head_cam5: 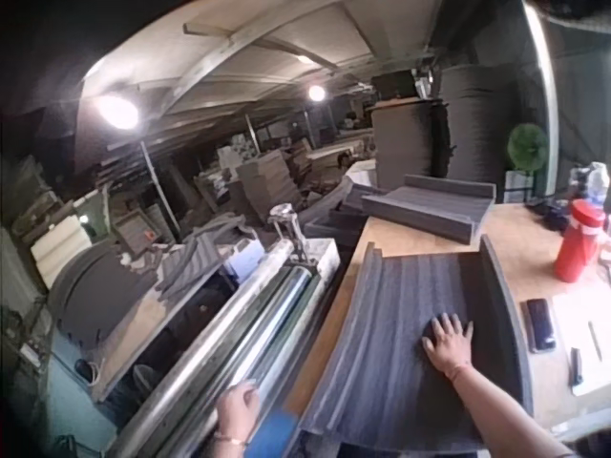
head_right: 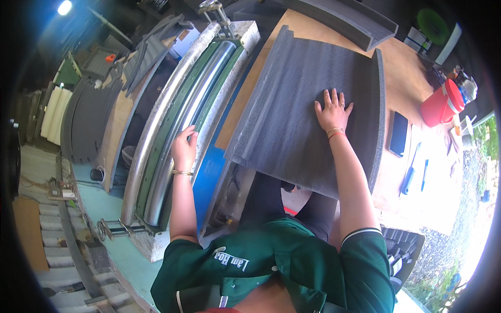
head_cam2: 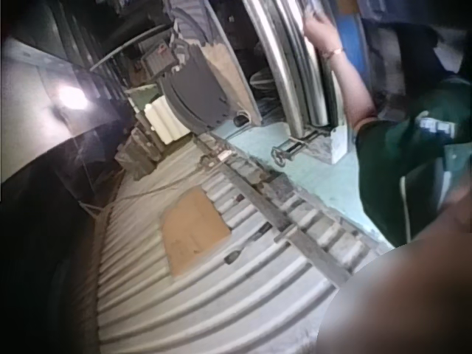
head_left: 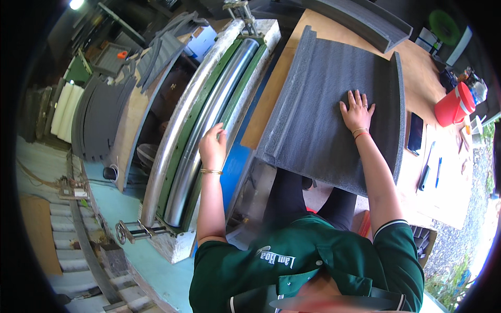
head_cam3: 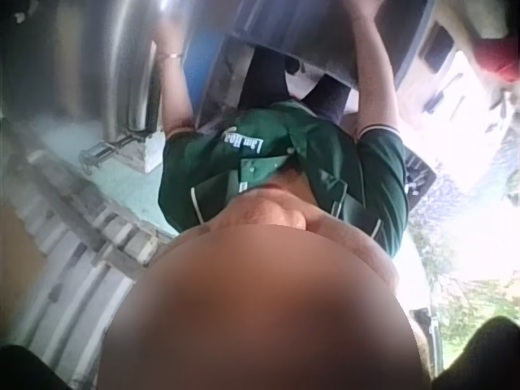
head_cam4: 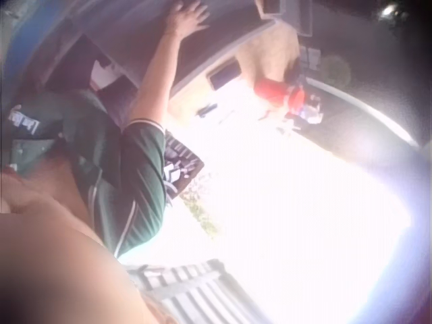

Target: The person picks up a rectangular foam frame and places it on a wooden table. They then pick up a curved foam strip and fit it into the frame's groove, pressing it into place. The person repeats this process with additional foam strips, aligning and securing them around the frame.

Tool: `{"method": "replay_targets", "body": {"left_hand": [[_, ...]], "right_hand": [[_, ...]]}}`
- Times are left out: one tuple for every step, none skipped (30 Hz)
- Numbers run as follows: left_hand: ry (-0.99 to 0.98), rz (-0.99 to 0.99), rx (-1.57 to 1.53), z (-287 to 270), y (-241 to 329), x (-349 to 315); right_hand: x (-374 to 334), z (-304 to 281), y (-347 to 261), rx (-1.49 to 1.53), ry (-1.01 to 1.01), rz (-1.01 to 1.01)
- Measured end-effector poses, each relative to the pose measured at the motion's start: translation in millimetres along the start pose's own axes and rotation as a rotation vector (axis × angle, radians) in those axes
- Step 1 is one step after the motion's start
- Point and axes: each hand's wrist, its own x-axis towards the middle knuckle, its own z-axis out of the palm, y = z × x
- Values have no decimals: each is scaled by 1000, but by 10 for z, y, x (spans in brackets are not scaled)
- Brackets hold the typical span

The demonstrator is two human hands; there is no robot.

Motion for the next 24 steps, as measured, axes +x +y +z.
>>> {"method": "replay_targets", "body": {"left_hand": [[-34,-45,-66,58,-4,-72],[-76,-81,-97,126,-19,-160],[-83,-74,-134,203,-41,-251],[-116,-78,-135,297,-64,-336],[-176,-105,-152,393,-94,-411],[-169,-81,-199,501,-118,-457],[-191,-98,-228,604,-142,-506],[-150,-80,-269,707,-154,-545],[-139,-99,-292,806,-153,-570],[-127,-115,-314,884,-150,-578],[-104,-106,-291,945,-145,-575],[-81,-97,-269,990,-130,-577],[-57,-82,-247,1018,-105,-580],[-88,-127,-229,1021,-77,-573],[-118,-131,-192,1005,-40,-566],[-141,-128,-157,970,0,-544],[-164,-127,-120,909,43,-533],[-73,-61,-153,817,78,-526],[20,8,-182,703,107,-507],[76,47,-198,580,141,-475],[270,129,-270,437,165,-488],[381,172,-244,272,144,-468],[469,172,-216,102,101,-470],[499,114,-80,-52,43,-478]], "right_hand": [[2,-1,-4,-4,-2,1],[5,-3,-6,-9,-6,2],[6,-3,-9,-16,-5,1],[8,-2,-12,-23,-8,6],[11,2,-14,-18,-9,2],[17,7,-11,-19,-9,2],[19,13,1,-25,-6,2],[21,26,9,0,6,3],[21,37,28,21,15,-5],[23,48,50,41,19,-8],[29,59,74,54,31,-12],[29,73,99,68,37,-22],[21,91,122,76,46,-31],[27,105,137,65,44,-24],[26,121,149,81,67,-43],[23,138,154,77,75,-45],[18,154,156,64,74,-41],[16,165,158,72,80,-48],[14,173,161,71,80,-49],[22,179,157,63,83,-42],[24,182,159,55,91,-44],[34,187,154,49,89,-47],[40,189,155,18,86,-38],[43,195,151,8,82,-32]]}}
